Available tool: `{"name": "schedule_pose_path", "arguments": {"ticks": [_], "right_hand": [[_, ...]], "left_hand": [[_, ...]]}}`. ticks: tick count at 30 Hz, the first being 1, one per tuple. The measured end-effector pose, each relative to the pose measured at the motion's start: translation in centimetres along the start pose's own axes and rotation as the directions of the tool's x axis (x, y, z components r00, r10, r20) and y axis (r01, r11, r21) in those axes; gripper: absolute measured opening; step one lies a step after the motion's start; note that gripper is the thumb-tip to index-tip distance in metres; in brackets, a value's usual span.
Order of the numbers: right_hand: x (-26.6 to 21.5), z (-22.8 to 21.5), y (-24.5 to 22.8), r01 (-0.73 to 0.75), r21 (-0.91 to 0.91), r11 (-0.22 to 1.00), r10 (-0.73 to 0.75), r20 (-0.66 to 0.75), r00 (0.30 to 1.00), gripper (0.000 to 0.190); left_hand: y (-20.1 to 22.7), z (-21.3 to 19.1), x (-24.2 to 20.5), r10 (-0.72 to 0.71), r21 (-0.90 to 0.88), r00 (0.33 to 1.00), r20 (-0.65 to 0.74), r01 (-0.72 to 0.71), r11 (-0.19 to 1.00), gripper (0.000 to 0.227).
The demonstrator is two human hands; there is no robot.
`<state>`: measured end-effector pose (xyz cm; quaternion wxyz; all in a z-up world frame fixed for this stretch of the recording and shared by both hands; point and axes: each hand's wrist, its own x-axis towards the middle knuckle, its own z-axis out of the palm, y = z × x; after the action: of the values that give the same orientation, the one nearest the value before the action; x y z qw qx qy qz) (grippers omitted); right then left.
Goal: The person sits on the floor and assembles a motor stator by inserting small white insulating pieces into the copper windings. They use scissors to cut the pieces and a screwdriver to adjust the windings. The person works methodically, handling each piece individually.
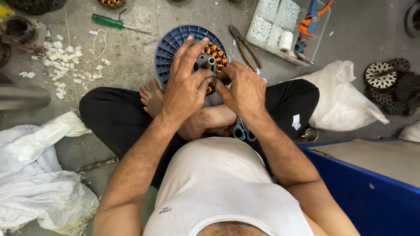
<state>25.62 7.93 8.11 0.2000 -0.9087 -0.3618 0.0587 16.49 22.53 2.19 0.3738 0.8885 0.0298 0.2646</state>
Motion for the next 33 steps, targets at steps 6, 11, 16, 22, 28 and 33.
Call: {"name": "schedule_pose_path", "arguments": {"ticks": [6,11,16,22,28,33], "right_hand": [[-1.6,-0.2,0.2,0.191,0.084,0.978,-0.173,-0.187,0.967,0.018],[-2.6,0.4,0.7,0.38,-0.048,0.924,-0.377,-0.299,0.877,0.019],[-2.7,0.9,1.2,0.408,-0.205,0.889,-0.452,-0.262,0.853,0.019],[-3.0,1.1,1.5,0.424,-0.218,0.879,-0.469,-0.243,0.849,0.023],[-3.1,0.9,1.4,0.441,-0.21,0.873,-0.482,-0.234,0.844,0.025],[-3.1,0.4,1.2,0.437,-0.224,0.871,-0.478,-0.18,0.86,0.028]], "left_hand": [[0.2,-0.2,0.2,-0.014,-0.014,1.0,0.01,0.014,1.0,0.005],[0.4,-0.4,0.1,-0.015,0.004,1.0,0.013,0.015,1.0,0.005],[0.3,-0.3,0.2,-0.025,-0.001,1.0,0.019,0.025,1.0,0.007],[0.1,0.0,0.2,-0.017,-0.005,1.0,0.013,0.017,1.0,0.005],[0.0,0.0,0.1,-0.009,0.001,1.0,0.012,0.009,1.0,0.008],[0.0,0.0,0.1,-0.009,0.008,1.0,0.007,0.009,1.0,0.008]]}}
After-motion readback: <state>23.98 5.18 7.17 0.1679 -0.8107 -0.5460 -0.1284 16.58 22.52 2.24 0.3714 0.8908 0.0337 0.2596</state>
